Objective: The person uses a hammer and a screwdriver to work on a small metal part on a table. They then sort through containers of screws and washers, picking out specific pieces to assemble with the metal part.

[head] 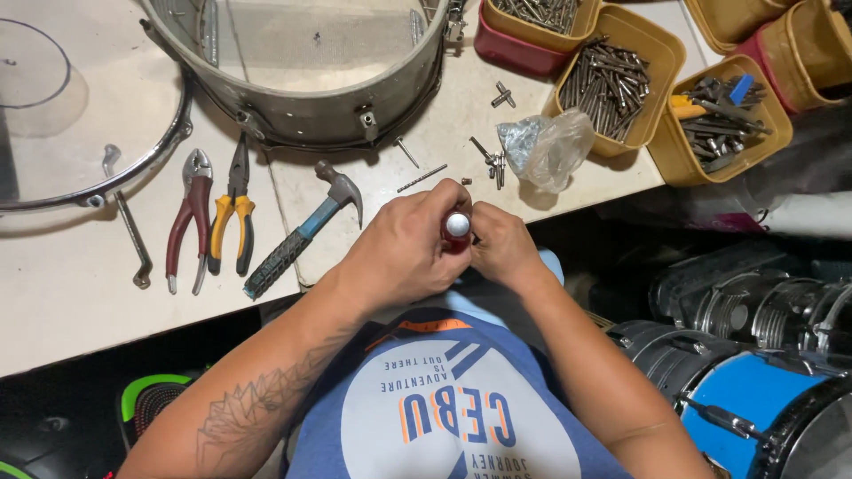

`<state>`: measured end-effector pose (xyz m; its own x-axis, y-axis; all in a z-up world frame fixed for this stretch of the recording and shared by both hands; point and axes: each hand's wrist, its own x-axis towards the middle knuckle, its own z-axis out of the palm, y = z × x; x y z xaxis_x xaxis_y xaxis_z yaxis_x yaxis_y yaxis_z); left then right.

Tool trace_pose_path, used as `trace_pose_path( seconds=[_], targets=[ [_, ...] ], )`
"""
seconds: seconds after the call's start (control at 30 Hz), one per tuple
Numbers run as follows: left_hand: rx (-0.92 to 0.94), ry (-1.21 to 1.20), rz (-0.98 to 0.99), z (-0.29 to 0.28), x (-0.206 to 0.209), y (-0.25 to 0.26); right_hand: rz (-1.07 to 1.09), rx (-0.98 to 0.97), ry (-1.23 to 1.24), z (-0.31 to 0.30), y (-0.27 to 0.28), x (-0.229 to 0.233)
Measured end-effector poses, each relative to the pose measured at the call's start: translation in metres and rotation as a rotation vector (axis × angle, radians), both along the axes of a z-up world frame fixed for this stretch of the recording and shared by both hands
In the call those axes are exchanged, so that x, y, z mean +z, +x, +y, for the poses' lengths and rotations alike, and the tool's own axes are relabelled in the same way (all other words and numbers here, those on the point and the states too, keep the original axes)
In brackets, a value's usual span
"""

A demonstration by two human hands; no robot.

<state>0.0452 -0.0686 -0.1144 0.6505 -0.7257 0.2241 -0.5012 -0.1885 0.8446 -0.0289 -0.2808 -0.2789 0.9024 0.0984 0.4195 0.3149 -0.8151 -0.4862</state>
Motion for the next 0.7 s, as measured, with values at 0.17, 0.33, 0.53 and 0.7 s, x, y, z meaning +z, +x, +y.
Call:
trace_pose_path(
  seconds=[0.17, 0.33, 0.53, 0.7],
  targets=[
    [0.008, 0.006, -0.019, 0.000, -0.001, 0.001, 0.006, -0.013, -0.011, 0.012, 0.006, 0.010],
    [0.009, 0.034, -0.046, -0.003, -0.001, 0.003, 0.027, -0.013, 0.027, 0.024, 0.006, 0.027],
    [0.003, 0.102, 0.012, -0.006, 0.005, 0.009, -0.018, -0.030, 0.023, 0.024, 0.007, 0.009],
    [-0.024, 0.138, 0.015, -0.005, 0.012, 0.009, -0.053, 0.003, 0.047, 0.034, 0.010, 0.033]
  ],
)
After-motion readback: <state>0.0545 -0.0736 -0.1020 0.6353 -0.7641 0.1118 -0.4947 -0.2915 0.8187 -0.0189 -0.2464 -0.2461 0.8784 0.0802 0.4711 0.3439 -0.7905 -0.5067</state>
